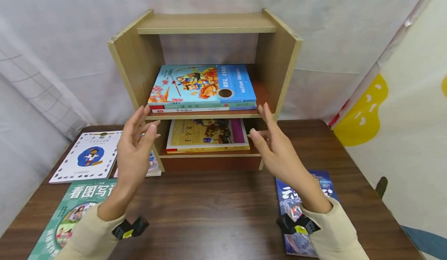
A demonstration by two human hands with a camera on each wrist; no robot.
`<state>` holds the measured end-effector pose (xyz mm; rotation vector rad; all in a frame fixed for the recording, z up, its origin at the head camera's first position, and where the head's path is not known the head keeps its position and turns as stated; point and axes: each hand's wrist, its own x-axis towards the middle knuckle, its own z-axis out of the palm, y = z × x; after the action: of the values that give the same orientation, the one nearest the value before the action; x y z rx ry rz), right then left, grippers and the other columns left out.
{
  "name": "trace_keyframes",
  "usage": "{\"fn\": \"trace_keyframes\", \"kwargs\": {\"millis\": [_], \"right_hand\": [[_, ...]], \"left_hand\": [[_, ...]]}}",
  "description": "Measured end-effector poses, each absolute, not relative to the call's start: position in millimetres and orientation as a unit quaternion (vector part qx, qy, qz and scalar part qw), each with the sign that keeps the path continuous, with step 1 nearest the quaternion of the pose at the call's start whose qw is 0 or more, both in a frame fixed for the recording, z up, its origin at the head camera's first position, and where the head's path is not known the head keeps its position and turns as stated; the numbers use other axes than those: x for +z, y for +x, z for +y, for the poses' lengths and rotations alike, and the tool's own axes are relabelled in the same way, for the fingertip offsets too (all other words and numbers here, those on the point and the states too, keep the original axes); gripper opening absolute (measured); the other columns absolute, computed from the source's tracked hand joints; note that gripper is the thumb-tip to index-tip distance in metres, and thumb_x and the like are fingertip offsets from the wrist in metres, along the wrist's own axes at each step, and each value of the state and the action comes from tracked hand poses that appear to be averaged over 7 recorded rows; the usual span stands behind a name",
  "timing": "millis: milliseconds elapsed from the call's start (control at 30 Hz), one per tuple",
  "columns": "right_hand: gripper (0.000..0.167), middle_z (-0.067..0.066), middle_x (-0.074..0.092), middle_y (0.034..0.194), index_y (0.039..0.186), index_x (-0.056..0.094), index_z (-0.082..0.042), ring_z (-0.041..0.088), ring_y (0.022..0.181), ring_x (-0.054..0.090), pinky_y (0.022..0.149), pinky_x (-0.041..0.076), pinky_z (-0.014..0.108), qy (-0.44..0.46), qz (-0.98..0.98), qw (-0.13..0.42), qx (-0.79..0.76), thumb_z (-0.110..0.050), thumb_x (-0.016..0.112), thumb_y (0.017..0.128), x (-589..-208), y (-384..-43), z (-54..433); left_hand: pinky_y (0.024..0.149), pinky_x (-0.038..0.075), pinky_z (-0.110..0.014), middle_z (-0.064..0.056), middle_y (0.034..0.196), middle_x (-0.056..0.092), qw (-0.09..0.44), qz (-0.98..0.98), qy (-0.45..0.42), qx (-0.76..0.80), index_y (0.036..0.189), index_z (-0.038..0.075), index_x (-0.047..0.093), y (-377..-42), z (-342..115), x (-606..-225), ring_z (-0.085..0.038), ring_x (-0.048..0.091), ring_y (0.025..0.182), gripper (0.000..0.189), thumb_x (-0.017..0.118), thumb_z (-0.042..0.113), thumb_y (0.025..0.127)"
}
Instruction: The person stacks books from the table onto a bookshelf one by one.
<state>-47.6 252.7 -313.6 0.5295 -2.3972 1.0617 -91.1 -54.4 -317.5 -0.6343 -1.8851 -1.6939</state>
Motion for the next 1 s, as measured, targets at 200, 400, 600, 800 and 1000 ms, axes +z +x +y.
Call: {"fn": "trace_keyframes", "kwargs": {"millis": [200, 400, 600, 800, 1000], "right_hand": [[0.065, 0.011, 0.033, 0.152, 0.155, 0.013, -0.016, -0.001, 0.100, 0.060, 0.078, 0.048, 0.012, 0.224, -0.851, 0.277, 0.386, -0.001, 0.044, 0.100, -325, -23, 273], [0.065, 0.003, 0.038, 0.149, 0.154, 0.019, -0.021, -0.002, 0.097, 0.060, 0.079, 0.047, 0.010, 0.166, -0.868, 0.277, 0.377, 0.003, 0.044, 0.099, -343, 4, 300], [0.059, 0.002, 0.039, 0.148, 0.154, 0.017, -0.029, -0.010, 0.097, 0.055, 0.075, 0.043, 0.005, 0.060, -0.903, 0.234, 0.356, -0.013, 0.043, 0.103, -366, 22, 333], [0.058, 0.020, 0.036, 0.148, 0.155, 0.011, -0.021, -0.019, 0.099, 0.046, 0.074, 0.040, 0.004, -0.010, -0.914, 0.172, 0.367, -0.029, 0.039, 0.104, -393, 32, 363], [0.062, 0.034, 0.038, 0.139, 0.153, 0.008, -0.004, 0.029, 0.104, 0.062, 0.074, 0.054, 0.028, -0.064, -0.917, 0.133, 0.371, -0.034, 0.033, 0.105, -420, 40, 390]], "left_hand": [[0.090, 0.044, -0.035, -0.005, 0.137, 0.050, 0.282, -0.660, -0.268, -0.642, 0.142, 0.003, 0.042, -82, -42, -327, -0.023, 0.051, 0.118, 0.047, 0.055, 0.008, 0.097], [0.089, 0.048, -0.033, -0.004, 0.133, 0.054, 0.221, -0.670, -0.284, -0.649, 0.137, 0.004, 0.048, -73, -15, -350, -0.027, 0.054, 0.112, 0.044, 0.058, 0.007, 0.095], [0.089, 0.049, -0.037, -0.009, 0.131, 0.056, 0.128, -0.689, -0.266, -0.662, 0.136, 0.003, 0.050, -67, 13, -375, -0.027, 0.058, 0.108, 0.044, 0.061, 0.015, 0.095], [0.087, 0.051, -0.033, -0.012, 0.128, 0.057, 0.038, -0.703, -0.249, -0.665, 0.132, 0.000, 0.052, -59, 42, -402, -0.022, 0.061, 0.103, 0.044, 0.061, 0.021, 0.095], [0.083, 0.052, -0.028, -0.014, 0.121, 0.061, -0.041, -0.688, -0.220, -0.690, 0.128, -0.003, 0.054, -50, 74, -423, -0.024, 0.063, 0.099, 0.040, 0.061, 0.018, 0.095]]}}
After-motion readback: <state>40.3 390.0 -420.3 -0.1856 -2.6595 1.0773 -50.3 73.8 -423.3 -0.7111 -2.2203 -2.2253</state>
